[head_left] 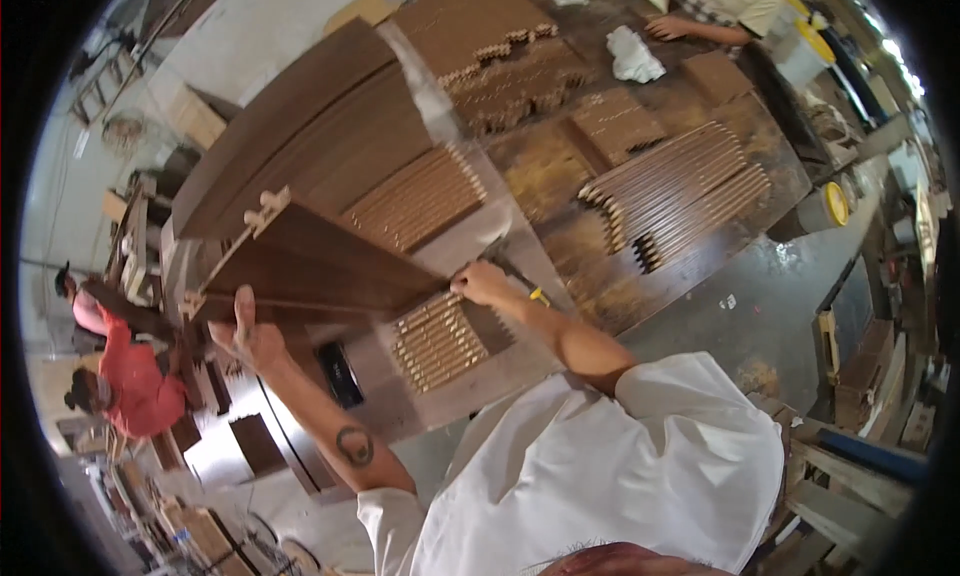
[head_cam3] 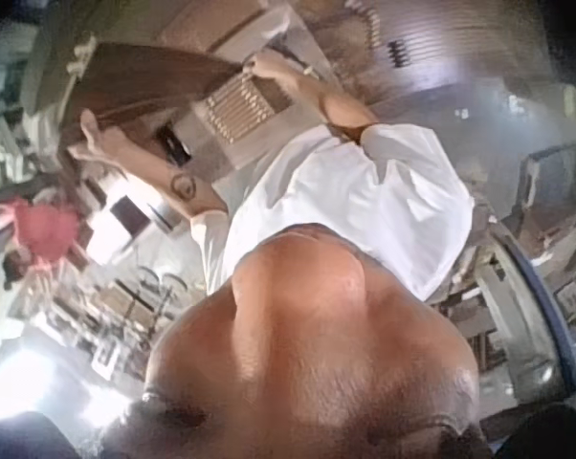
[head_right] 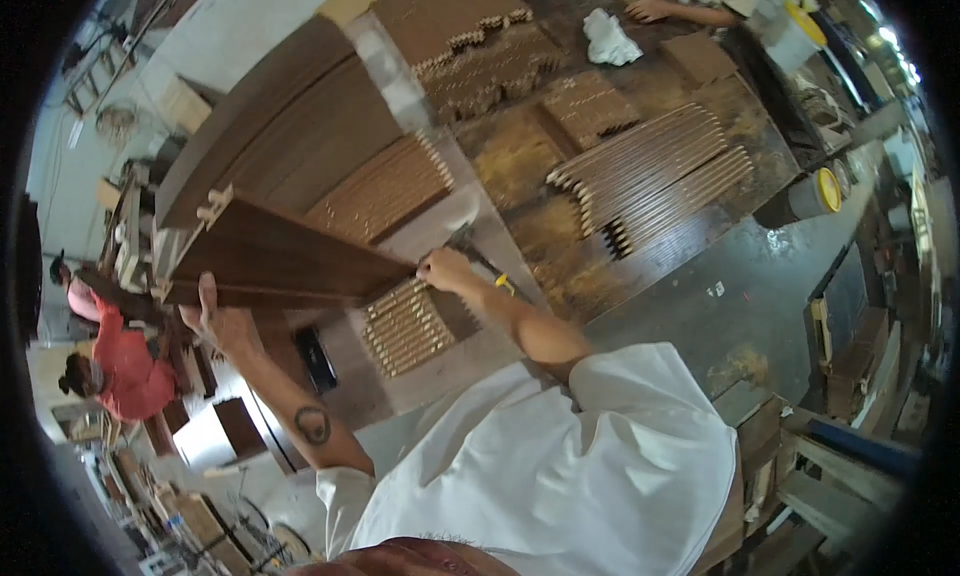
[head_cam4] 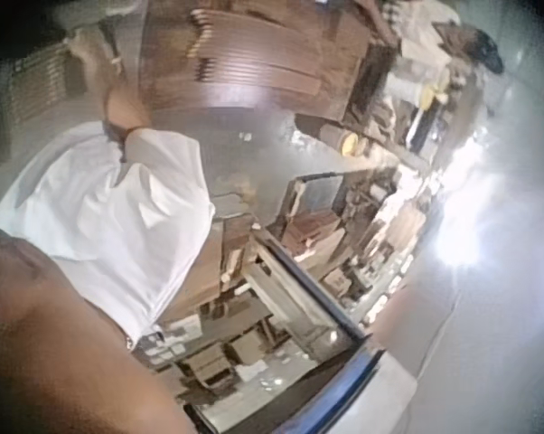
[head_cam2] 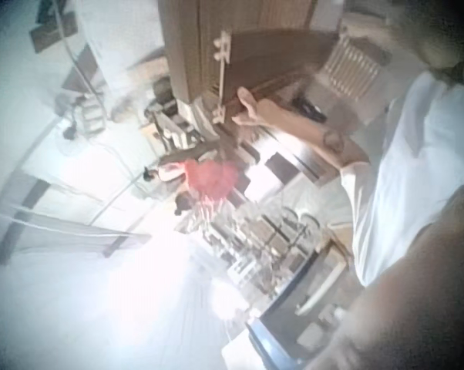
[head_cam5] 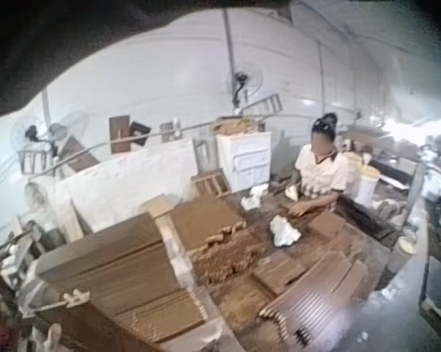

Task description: The person assembles wooden panels by fitting wooden pieces together with dowels, tapping them into place with a hammer, and securing them using a power tool.

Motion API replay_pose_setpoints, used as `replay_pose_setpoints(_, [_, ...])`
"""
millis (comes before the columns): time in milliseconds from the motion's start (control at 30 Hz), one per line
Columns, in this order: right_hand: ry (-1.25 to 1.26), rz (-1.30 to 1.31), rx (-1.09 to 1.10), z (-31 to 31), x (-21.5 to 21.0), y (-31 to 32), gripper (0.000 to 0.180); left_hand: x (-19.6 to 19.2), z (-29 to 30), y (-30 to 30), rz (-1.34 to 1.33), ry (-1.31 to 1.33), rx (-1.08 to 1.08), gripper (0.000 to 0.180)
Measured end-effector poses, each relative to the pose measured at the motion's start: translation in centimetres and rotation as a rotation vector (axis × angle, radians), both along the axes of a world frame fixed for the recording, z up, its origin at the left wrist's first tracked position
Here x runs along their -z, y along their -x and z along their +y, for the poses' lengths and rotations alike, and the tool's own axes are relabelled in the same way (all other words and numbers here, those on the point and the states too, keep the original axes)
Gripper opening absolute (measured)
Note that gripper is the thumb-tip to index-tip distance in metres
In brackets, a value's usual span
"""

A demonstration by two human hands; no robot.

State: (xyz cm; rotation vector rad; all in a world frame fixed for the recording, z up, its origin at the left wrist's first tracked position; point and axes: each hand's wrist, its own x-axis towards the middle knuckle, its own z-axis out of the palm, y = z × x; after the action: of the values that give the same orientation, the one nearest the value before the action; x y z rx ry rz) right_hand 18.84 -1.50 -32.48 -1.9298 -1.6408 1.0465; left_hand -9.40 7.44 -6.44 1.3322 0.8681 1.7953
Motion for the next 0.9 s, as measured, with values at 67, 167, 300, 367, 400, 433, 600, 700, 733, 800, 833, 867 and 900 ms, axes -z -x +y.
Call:
replay_pose_setpoints(67, [-0.002,-0.051,-0.033,-0.5,-1.2,-0.1,0.025,1.2,0.8,2.3,-0.044,-0.035,-0.003,0.046])
replay_pose_setpoints(167, [-0.097,-0.157,-0.075,-2.8,-2.0,-0.5,0.033,0.6,0.3,2.5,-0.088,-0.039,0.013,0.056])
replay_pose_setpoints(300, [-0.187,-0.176,-0.159,-4.3,-1.5,-1.1,0.046,0.6,0.1,1.3,-0.126,-0.025,0.06,0.063])
replay_pose_setpoints(367, [-0.202,-0.107,-0.246,-4.4,-1.5,-0.8,0.045,0.6,-0.5,2.6,-0.113,-0.041,0.09,0.06])
replay_pose_setpoints(400, [-0.281,-0.205,-0.291,-4.8,-0.9,-1.0,0.045,1.1,-0.2,2.8,0.052,-0.102,0.033,0.054])
replay_pose_setpoints(433, [-0.36,-0.293,-0.348,-4.9,-0.5,-0.9,0.046,0.1,-0.4,2.4,0.225,-0.154,-0.039,0.048])
replay_pose_setpoints(600, [-0.204,0.04,-0.194,-4.2,-2.3,-2.8,0.036,-2.7,-0.9,-2.2,0.046,-0.007,0.061,0.036])
replay_pose_setpoints(700, [-0.232,0.144,-0.135,-4.0,-3.1,-5.9,0.034,-4.4,-1.0,-5.4,-0.056,0.081,0.102,0.043])
replay_pose_setpoints(733, [-0.198,0.15,-0.181,-4.0,-3.1,-5.2,0.034,-3.8,-0.2,-3.5,0.077,0.033,0.077,0.048])
replay_pose_setpoints(800, [-0.099,-0.002,-0.247,-3.3,-2.6,-4.9,0.04,-4.5,-0.4,-3.6,-0.035,-0.018,0.089,0.041])
replay_pose_setpoints(833, [-0.086,-0.008,-0.254,-3.5,-1.9,-4.8,0.04,-3.8,0.0,-3.1,-0.021,-0.013,0.117,0.035])
replay_pose_setpoints(867, [-0.195,-0.01,-0.299,-3.7,-1.0,-4.4,0.043,-3.4,0.2,-2.7,-0.02,-0.013,0.134,0.034])
replay_pose_setpoints(900, [-0.305,-0.007,-0.341,-4.0,-0.8,-3.7,0.045,-3.3,0.2,-2.6,-0.016,-0.012,0.153,0.034])
